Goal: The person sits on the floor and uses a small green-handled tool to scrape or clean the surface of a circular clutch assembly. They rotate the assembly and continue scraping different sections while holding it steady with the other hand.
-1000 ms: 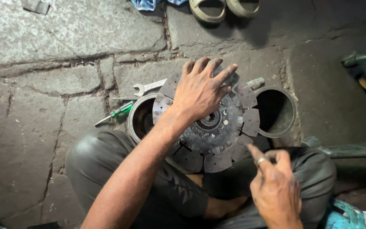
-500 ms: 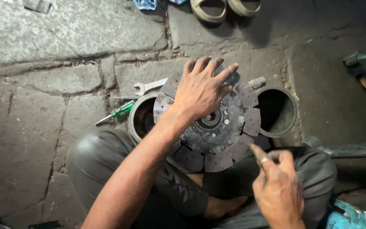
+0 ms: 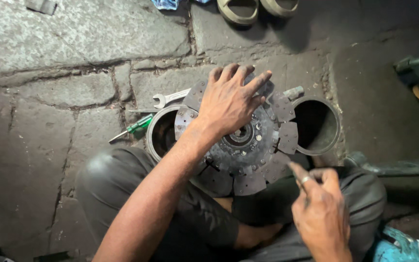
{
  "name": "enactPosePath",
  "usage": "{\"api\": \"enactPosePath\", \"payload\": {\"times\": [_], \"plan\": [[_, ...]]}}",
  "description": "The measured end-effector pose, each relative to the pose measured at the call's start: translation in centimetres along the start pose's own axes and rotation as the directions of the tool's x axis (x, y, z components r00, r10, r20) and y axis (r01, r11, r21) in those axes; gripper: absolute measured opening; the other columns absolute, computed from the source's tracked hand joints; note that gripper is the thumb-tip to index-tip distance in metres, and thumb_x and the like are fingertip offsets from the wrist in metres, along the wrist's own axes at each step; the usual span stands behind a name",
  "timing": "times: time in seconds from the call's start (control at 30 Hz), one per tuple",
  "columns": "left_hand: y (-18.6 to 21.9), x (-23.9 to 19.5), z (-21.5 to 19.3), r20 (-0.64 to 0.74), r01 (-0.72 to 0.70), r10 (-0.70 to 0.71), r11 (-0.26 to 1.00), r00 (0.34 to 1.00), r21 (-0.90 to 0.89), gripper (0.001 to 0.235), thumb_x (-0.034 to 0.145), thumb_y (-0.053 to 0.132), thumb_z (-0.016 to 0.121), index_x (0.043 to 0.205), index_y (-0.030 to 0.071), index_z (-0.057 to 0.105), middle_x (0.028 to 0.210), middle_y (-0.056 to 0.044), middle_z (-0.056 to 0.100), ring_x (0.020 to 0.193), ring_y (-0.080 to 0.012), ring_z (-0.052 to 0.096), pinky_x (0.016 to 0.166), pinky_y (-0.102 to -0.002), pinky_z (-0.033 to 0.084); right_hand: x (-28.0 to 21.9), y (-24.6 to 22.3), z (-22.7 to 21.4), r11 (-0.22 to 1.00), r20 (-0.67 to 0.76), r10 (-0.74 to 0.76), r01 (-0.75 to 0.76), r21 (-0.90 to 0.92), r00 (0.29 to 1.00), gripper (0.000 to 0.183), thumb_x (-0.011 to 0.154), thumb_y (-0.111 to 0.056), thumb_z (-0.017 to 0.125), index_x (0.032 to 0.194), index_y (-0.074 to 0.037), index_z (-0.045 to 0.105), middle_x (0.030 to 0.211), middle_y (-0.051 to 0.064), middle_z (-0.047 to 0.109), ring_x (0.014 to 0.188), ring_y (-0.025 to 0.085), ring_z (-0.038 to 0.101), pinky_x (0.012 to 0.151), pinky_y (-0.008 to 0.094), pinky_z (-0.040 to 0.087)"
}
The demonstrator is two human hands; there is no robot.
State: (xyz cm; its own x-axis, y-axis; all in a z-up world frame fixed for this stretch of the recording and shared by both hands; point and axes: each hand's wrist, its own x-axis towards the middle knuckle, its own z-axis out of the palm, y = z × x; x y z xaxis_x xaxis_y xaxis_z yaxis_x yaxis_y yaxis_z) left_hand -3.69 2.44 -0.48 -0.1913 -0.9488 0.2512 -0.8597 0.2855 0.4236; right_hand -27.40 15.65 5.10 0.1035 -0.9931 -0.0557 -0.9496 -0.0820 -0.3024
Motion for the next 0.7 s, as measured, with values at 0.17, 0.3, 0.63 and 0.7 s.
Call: {"api": "enactPosePath", "payload": {"times": [0.17,0.3,0.63,0.7], "plan": [[-0.2,0.3,-0.4,-0.029,-0.018,0.018,1.000,0.999,0.002,0.057,0.094,0.045,0.065,0.146,0.025,0.053,0.138,-0.011,0.057,0.130,-0.0334,0.048,0.108,-0.053,0.033,0.4,-1.0,-0.6,0.998,0.039,0.066,-0.065,-0.013,0.997,0.047,0.082,-0.003,0.064,0.122,-0.024,0.076,0.110,0.015,0.062,0.089,0.037,0.066,0.076,0.048,0.053],[0.1,-0.3,0.2,-0.023,-0.027,0.027,1.000,0.999,0.008,0.057,0.096,0.044,0.064,0.149,0.024,0.052,0.140,-0.011,0.057,0.130,-0.0337,0.049,0.108,-0.053,0.033,0.0,-1.1,-0.8,1.000,0.015,0.007,-0.007,0.015,1.000,0.044,0.085,-0.004,0.064,0.125,-0.022,0.074,0.110,0.016,0.062,0.089,0.037,0.065,0.076,0.047,0.053],[-0.2,0.5,-0.3,0.017,0.004,-0.004,1.000,1.000,0.009,0.056,0.096,0.046,0.063,0.146,0.025,0.052,0.137,-0.011,0.057,0.130,-0.0323,0.048,0.108,-0.054,0.031,0.0,-0.6,-0.4,1.000,0.013,0.024,-0.024,0.015,1.000,0.049,0.081,-0.002,0.064,0.124,-0.024,0.075,0.108,0.016,0.062,0.088,0.036,0.066,0.075,0.047,0.053],[-0.1,0.3,-0.2,0.038,0.015,-0.015,1.000,0.999,-0.009,0.056,0.094,0.046,0.063,0.146,0.026,0.052,0.136,-0.010,0.058,0.131,-0.0319,0.048,0.108,-0.054,0.031,0.0,-0.7,-0.6,0.995,0.045,0.082,-0.085,0.057,0.996,0.049,0.080,-0.002,0.065,0.122,-0.025,0.075,0.107,0.015,0.062,0.086,0.035,0.067,0.075,0.046,0.054]]}}
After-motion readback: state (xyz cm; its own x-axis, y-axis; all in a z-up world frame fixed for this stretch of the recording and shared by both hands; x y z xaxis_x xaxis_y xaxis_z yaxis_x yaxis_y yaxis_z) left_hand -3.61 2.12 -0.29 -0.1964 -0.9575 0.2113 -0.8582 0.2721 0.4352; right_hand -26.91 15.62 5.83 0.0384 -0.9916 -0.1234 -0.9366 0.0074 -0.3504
